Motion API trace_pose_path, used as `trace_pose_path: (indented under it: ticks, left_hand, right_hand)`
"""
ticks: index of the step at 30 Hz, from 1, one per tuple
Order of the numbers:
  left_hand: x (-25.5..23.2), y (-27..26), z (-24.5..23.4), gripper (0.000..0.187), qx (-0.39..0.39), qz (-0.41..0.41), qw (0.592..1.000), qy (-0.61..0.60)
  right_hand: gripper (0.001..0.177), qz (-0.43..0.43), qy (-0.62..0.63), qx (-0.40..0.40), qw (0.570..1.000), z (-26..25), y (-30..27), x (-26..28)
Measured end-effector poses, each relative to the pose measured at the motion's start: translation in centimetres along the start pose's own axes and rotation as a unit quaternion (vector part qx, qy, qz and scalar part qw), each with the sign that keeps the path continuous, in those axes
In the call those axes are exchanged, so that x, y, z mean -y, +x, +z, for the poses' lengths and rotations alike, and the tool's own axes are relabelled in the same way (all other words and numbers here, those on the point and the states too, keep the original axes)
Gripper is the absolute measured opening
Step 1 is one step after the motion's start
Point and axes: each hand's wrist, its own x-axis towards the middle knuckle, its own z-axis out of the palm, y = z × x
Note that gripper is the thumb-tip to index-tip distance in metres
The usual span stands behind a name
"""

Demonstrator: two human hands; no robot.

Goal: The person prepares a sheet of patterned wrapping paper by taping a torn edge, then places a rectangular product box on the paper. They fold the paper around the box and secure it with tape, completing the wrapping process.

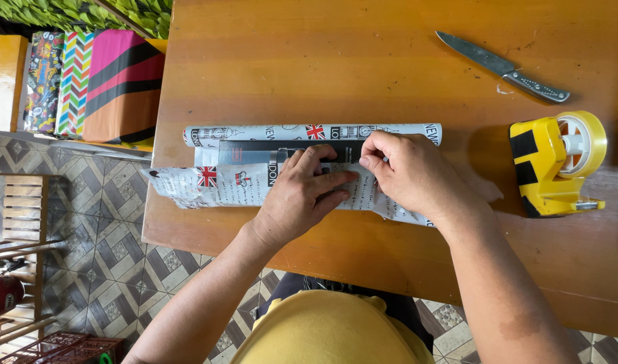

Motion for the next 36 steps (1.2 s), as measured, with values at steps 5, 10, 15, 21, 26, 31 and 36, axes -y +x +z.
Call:
trace_pose_path:
  ticks: [5, 10, 15, 21, 26, 31, 36]
  left_hand:
    - [0.0, 0.0, 0.0, 0.027, 0.003, -0.004, 1.000, -0.004]
    - [0.0, 0.0, 0.1, 0.026, 0.007, -0.009, 1.000, -0.005]
    - [0.1, 0.0, 0.1, 0.027, 0.008, -0.005, 1.000, 0.002]
    - [0.2, -0.1, 0.1, 0.028, 0.010, -0.002, 1.000, 0.002]
    - [0.2, 0.0, 0.0, 0.027, 0.014, -0.007, 1.000, 0.000]
    - [0.1, 0.0, 0.0, 0.028, 0.017, -0.010, 1.000, -0.007]
    - [0.2, 0.0, 0.0, 0.029, 0.014, -0.003, 1.000, 0.001]
  right_hand:
    - [0.012, -0.032, -0.030, -0.027, 0.999, 0.6, 0.2, -0.7]
    - [0.011, -0.054, -0.045, -0.050, 0.996, 1.0, 0.1, -1.1]
    - [0.014, -0.029, -0.045, -0.029, 0.998, 1.1, 0.2, -1.2]
    - [0.018, -0.040, -0.078, -0.035, 0.996, 0.8, 0.4, -1.1]
    - [0.033, -0.027, -0.094, -0.042, 0.994, 0.7, 0.2, -0.7]
    - [0.048, -0.015, -0.077, -0.066, 0.995, 0.3, 0.6, -1.5]
    - [0.019, 0.014, 0.009, -0.094, 0.995, 1.2, 2.1, -2.7]
